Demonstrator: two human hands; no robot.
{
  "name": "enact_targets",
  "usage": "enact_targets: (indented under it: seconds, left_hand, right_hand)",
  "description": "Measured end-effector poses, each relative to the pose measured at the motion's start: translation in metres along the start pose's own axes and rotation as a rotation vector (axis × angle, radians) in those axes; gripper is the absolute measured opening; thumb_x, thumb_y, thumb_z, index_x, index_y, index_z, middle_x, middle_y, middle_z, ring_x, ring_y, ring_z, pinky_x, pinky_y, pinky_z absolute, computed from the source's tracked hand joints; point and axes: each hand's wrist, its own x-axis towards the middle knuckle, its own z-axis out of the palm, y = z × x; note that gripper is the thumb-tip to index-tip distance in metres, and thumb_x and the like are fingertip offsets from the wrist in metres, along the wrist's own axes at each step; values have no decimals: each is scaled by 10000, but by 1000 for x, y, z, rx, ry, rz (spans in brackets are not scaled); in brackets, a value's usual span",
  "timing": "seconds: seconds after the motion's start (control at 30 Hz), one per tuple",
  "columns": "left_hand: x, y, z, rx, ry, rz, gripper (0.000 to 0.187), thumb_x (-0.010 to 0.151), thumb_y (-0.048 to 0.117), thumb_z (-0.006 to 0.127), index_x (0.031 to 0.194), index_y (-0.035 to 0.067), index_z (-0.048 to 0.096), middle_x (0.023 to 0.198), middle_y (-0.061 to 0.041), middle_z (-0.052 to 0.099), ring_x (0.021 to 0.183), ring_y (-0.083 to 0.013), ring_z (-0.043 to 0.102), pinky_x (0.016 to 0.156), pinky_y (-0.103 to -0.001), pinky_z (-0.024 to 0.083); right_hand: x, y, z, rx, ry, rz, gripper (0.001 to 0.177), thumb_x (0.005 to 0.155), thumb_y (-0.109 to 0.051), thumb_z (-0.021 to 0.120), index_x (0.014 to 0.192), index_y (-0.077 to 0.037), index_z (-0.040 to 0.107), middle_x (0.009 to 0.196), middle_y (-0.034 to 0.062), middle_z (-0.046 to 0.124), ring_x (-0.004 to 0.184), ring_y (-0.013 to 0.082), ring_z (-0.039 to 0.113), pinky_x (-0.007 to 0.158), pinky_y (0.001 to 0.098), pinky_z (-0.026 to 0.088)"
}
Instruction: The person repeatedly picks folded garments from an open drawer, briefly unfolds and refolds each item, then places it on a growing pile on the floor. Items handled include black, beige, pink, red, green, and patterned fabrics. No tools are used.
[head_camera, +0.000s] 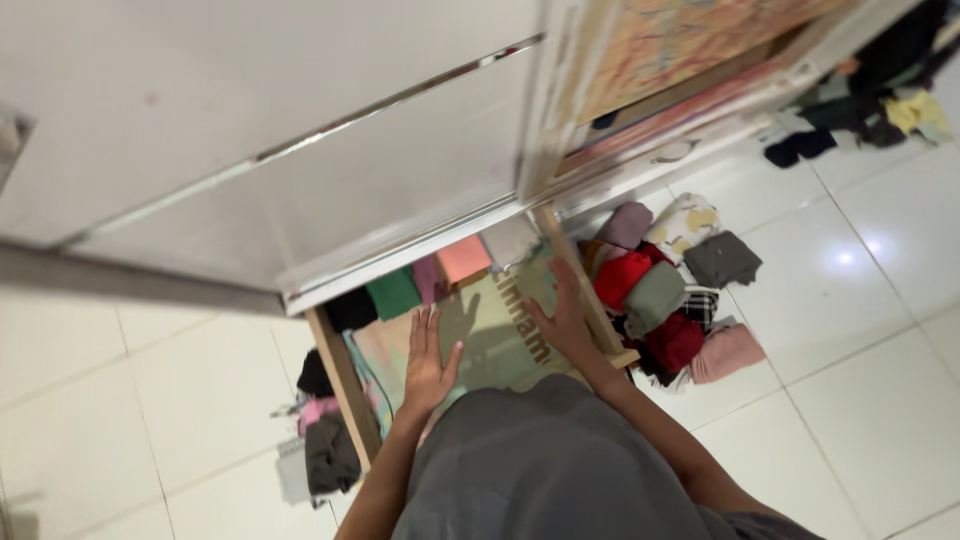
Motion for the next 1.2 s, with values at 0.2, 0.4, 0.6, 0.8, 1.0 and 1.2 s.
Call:
enact_targets:
  seconds: [0.2,0.4,0.6,0.8,1.0,1.2]
  left_hand:
    - [-33,-16,-10,-24,51,-112,651,1020,343,590,1530,-11,395,1625,-254,317,1552,-446,211,1214,-523,290]
    - [-57,-38,0,-35,66,-234,620,1038,416,545,1504,19,444,1623,-258,327,1549,-444,207,1196,-522,286]
    - [-68,-48,13,-66,-13,-347,604,1052,451,526,1481,30,462,1596,-255,344,1542,-453,194,1209,-526,278]
    - [-66,-57,25,-89,4,-354,587,1033,468,530,1466,75,477,1562,-241,393,1523,-447,242,1196,-515,311]
    - [-56,-63,34,-48,-58,-360,596,1017,467,546,1457,68,500,1547,-235,409,1501,-448,268,1190,-514,314]
    - [-56,-67,39,-63,-69,-375,598,1017,465,551,1454,60,504,1546,-236,418,1489,-451,294,1183,-506,316]
  right_hand:
    - [4,-16,33,44,-135,-88,712,1000,-270,687,1581,-71,325,1636,194,276,1479,378,359,1101,456,444]
    - [4,15,75,88,-331,-41,636,1004,-294,682,1550,-132,398,1604,185,328,1422,326,446,1044,447,532]
    - [-1,65,110,-133,-494,-108,607,942,-263,739,1488,-170,490,1604,261,279,1452,451,326,1065,519,459]
    - [18,59,142,-537,-729,-62,719,908,-400,760,1548,-312,444,1691,222,12,1539,475,75,1205,623,263]
    - [51,30,169,-771,-1014,241,820,869,-488,737,1566,-517,306,1708,119,-239,1589,407,-137,1230,590,222]
    - [56,43,182,-772,-1001,132,871,853,-528,755,1588,-489,288,1701,156,-221,1558,454,-149,1246,593,191]
